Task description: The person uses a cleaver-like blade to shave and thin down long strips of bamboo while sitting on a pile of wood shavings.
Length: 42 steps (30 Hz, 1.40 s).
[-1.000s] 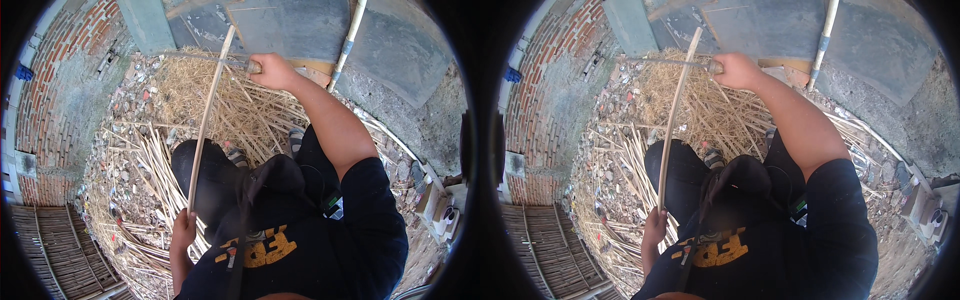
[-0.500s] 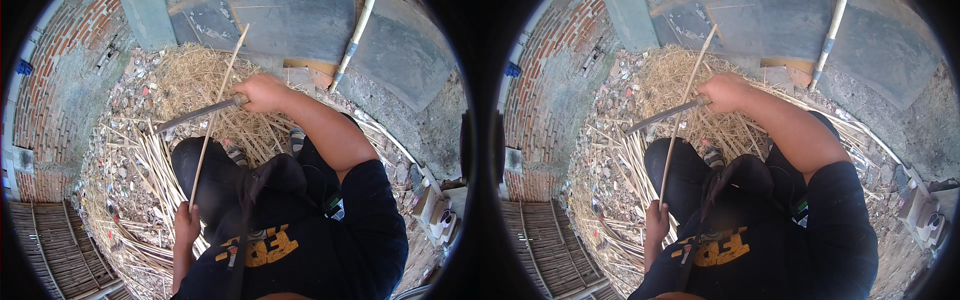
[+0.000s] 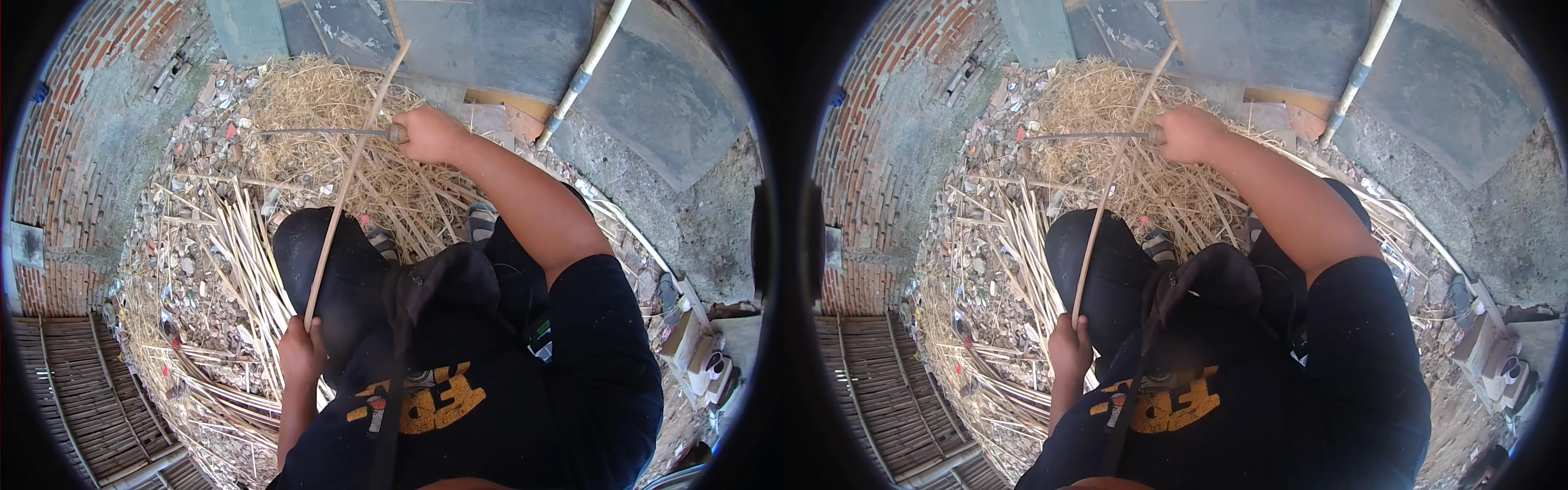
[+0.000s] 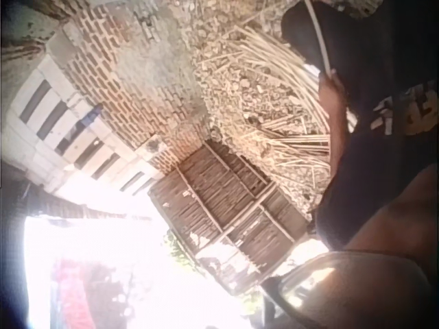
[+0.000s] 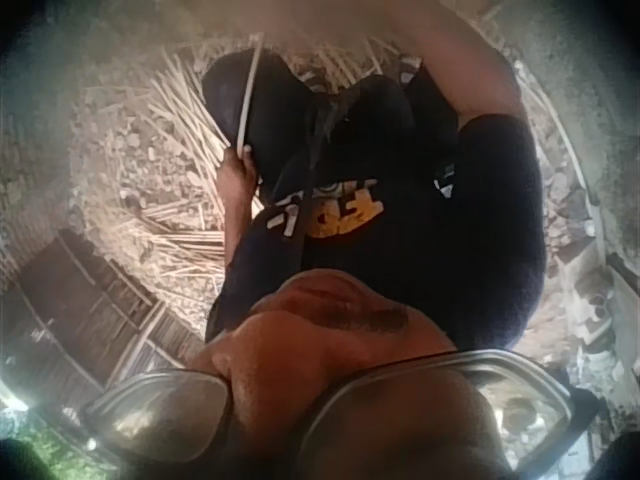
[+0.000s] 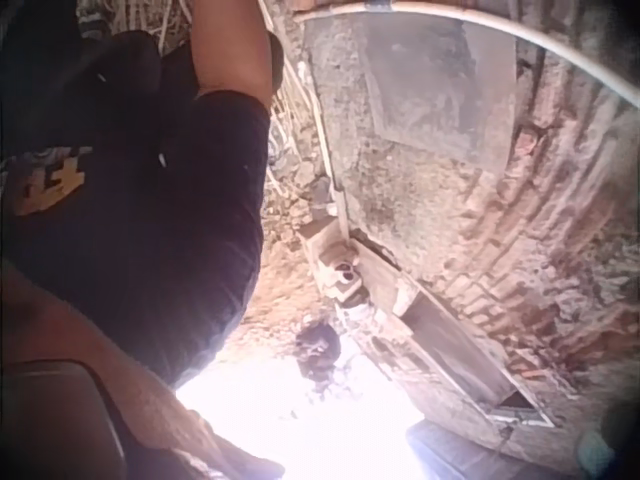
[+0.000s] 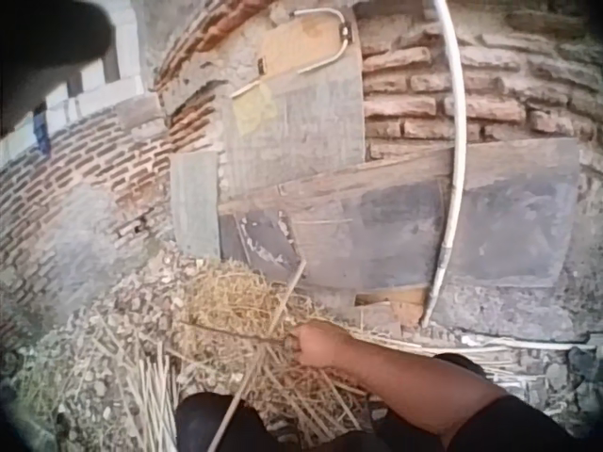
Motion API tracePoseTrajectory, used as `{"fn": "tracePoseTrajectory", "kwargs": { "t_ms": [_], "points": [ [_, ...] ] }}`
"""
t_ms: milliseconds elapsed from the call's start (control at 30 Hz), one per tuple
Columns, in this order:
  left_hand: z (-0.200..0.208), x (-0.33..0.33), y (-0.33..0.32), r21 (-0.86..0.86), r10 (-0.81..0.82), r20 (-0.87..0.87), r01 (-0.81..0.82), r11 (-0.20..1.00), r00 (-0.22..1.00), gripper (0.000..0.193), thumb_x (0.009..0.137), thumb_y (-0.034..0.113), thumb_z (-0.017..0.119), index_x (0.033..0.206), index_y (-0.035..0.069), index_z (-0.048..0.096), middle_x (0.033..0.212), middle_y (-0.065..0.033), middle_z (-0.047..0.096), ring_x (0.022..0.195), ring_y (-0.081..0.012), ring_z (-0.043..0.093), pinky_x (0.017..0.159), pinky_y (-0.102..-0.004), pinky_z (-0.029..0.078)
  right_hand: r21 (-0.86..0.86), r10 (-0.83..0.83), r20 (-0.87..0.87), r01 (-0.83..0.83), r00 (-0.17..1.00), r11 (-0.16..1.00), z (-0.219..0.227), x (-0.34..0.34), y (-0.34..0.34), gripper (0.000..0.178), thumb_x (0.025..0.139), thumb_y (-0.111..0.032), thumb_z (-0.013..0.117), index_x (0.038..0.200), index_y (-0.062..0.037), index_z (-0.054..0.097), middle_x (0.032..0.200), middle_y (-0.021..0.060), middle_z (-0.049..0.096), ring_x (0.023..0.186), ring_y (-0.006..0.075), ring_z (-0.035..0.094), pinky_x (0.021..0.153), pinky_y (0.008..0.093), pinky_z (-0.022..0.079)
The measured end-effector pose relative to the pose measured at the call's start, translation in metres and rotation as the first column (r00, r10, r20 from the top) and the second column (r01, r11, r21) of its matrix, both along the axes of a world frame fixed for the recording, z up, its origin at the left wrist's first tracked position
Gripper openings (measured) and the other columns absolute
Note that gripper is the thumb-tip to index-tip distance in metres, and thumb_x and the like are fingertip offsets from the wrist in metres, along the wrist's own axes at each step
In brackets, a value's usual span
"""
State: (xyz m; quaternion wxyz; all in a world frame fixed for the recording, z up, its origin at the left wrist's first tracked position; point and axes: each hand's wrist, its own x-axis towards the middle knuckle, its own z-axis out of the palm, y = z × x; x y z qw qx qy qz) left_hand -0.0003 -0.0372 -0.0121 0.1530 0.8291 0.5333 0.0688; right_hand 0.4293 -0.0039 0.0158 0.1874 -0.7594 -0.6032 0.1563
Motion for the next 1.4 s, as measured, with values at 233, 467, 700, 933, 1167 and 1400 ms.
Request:
{"fn": "tracePoseTrajectory", "kwargs": {
  "t_ms": [233,467,700,933,1167,1400],
  "points": [
    [0.002,-0.015,0.003,-0.092,-0.022,0.028,0.025,0.995,0.999,0.028,0.099,0.027,0.062,0.093,0.0,0.057,0.073,-0.0272,0.065,0.071,-0.0491,0.065,0.062,-0.0557,0.049,-0.052,0.1,0.109,-0.095,0.989,0.994,0.018,-0.04,-0.008,0.025,0.084,-0.018,0.065,0.108,-0.0148,0.07,0.09,0.012,0.073,0.09,0.0325,0.072,0.077,0.0478,0.058],
    [-0.004,-0.006,0.01,0.037,-0.065,0.052,0.063,0.997,0.997,0.029,0.099,0.029,0.064,0.095,0.001,0.057,0.07,-0.0258,0.065,0.068,-0.0489,0.065,0.061,-0.0555,0.049,0.081,-0.155,0.069,0.149,0.985,0.985,-0.015,0.041,0.004,0.023,0.085,-0.018,0.065,0.107,-0.0122,0.069,0.091,0.0145,0.072,0.091,0.0331,0.072,0.08,0.048,0.059],
    [0.011,-0.01,0.007,-0.081,-0.032,0.051,0.036,0.996,0.998,0.031,0.1,0.029,0.064,0.087,0.002,0.056,0.069,-0.0243,0.063,0.068,-0.0485,0.064,0.06,-0.0535,0.048,0.069,0.039,0.045,-0.042,0.998,0.997,0.002,-0.021,-0.007,0.016,0.08,-0.017,0.068,0.095,-0.0113,0.067,0.079,0.0145,0.069,0.079,0.0336,0.071,0.073,0.0482,0.057],
    [0.006,-0.005,0.016,-0.091,-0.04,0.114,0.051,0.995,0.993,0.031,0.101,0.029,0.062,0.089,0.001,0.059,0.07,-0.0254,0.063,0.07,-0.0481,0.064,0.061,-0.0524,0.048,0.148,-0.125,0.054,0.116,0.991,0.982,-0.023,0.018,0.011,0.023,0.077,-0.016,0.067,0.098,-0.0082,0.067,0.082,0.0175,0.072,0.079,0.038,0.07,0.074,0.0503,0.056],
    [0.008,-0.02,0.01,-0.153,-0.024,0.091,0.038,0.988,0.996,0.034,0.102,0.03,0.06,0.087,0.0,0.057,0.069,-0.0245,0.062,0.069,-0.0469,0.064,0.06,-0.0497,0.047,0.0,0.162,0.113,-0.163,0.98,0.987,0.003,-0.038,-0.004,0.033,0.078,-0.016,0.067,0.111,-0.0111,0.069,0.084,0.018,0.072,0.082,0.0382,0.07,0.074,0.0496,0.057],
    [0.004,-0.006,0.017,-0.15,-0.048,0.14,0.069,0.986,0.989,0.037,0.104,0.032,0.058,0.086,0.0,0.057,0.068,-0.0245,0.06,0.066,-0.0475,0.061,0.059,-0.0491,0.046,0.046,0.005,0.048,-0.007,0.999,0.999,-0.02,-0.011,0.003,0.021,0.082,-0.019,0.069,0.102,-0.0124,0.068,0.086,0.0119,0.071,0.085,0.0333,0.071,0.076,0.047,0.058]
  ]
}}
